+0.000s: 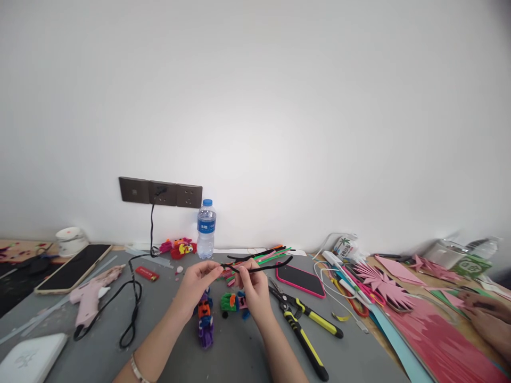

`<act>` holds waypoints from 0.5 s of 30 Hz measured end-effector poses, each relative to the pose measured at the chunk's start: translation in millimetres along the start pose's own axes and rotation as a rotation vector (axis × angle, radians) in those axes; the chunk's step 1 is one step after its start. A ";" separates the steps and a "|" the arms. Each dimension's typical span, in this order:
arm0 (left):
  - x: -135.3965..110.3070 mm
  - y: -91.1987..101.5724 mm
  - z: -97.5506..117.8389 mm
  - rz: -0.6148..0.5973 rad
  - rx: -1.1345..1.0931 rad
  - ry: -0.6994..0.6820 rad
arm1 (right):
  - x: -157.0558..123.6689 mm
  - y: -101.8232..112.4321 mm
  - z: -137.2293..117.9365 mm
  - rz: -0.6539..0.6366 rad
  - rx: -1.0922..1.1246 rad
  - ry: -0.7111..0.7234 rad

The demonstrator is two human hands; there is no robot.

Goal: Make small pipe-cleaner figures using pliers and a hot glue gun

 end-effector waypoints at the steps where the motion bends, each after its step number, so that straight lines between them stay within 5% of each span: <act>1: 0.1 0.5 0.1 -0.003 0.009 -0.002 | 0.1 0.7 0.3 -0.004 -0.014 0.001; 9: 5.8 3.6 -14.3 -0.011 -0.033 -0.003 | 3.4 16.3 -12.8 -0.180 -0.255 -0.038; 15: 8.4 2.7 -13.4 0.003 -0.185 -0.006 | -44.9 86.2 -16.1 -0.196 -0.788 -0.270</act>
Point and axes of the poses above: each hand's wrist, its own x-axis towards the middle knuckle, its own y-axis out of the back of the hand, z = x × y, the point moved 1 cm from there along x, towards the middle knuckle, and after that the axes turned 5 degrees about -z, right-handed, at the moved point
